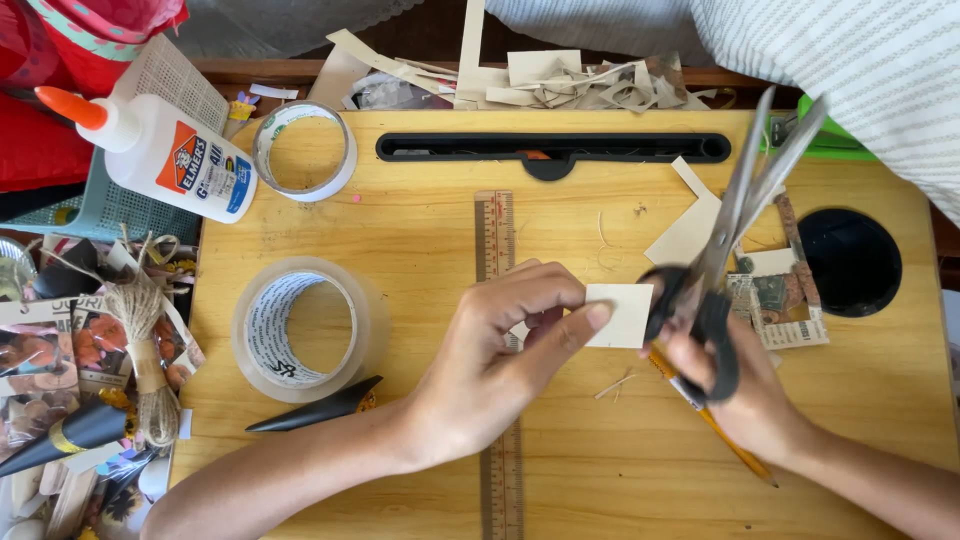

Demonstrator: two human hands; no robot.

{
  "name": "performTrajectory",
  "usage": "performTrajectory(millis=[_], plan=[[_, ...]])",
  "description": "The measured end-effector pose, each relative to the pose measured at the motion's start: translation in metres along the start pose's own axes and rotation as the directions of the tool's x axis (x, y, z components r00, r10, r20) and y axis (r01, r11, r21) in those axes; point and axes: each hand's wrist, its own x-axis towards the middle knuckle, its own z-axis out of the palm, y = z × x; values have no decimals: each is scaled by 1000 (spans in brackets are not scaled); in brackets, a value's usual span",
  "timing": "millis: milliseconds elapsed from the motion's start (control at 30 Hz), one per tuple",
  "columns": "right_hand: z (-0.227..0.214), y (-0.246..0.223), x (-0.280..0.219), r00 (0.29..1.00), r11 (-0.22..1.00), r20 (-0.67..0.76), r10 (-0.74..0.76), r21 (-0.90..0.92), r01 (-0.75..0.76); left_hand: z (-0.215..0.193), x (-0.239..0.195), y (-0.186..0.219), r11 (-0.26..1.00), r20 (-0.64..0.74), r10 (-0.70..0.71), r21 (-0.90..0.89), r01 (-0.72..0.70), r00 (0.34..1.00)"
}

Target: Cutting small rectangular pieces from cardboard scraps using scissors on a wooden workspace.

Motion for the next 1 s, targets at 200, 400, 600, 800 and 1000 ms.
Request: performTrajectory(millis=[200, 400, 600, 800, 1000], plan=[[-14, -22, 16, 987, 981, -83, 141, 146, -128, -8, 7, -5, 889, 257, -165, 457, 31, 952], [-13, -24, 15, 973, 980, -145, 182, 103, -168, -19, 0, -38, 189, 331, -155, 935, -301, 931], [-14, -23, 14, 984, 993, -141, 108, 55, -101, -34, 7, -32, -127, 187, 7, 975, -184, 982], [-13, -33, 19, 994, 999, -111, -3, 45, 8, -23, -3, -24, 338, 405, -26, 864, -373, 914], [-25, -41, 19, 993, 990, -106, -50, -136, 35, -15, -47, -55, 49, 555, -81, 832, -552, 828]])
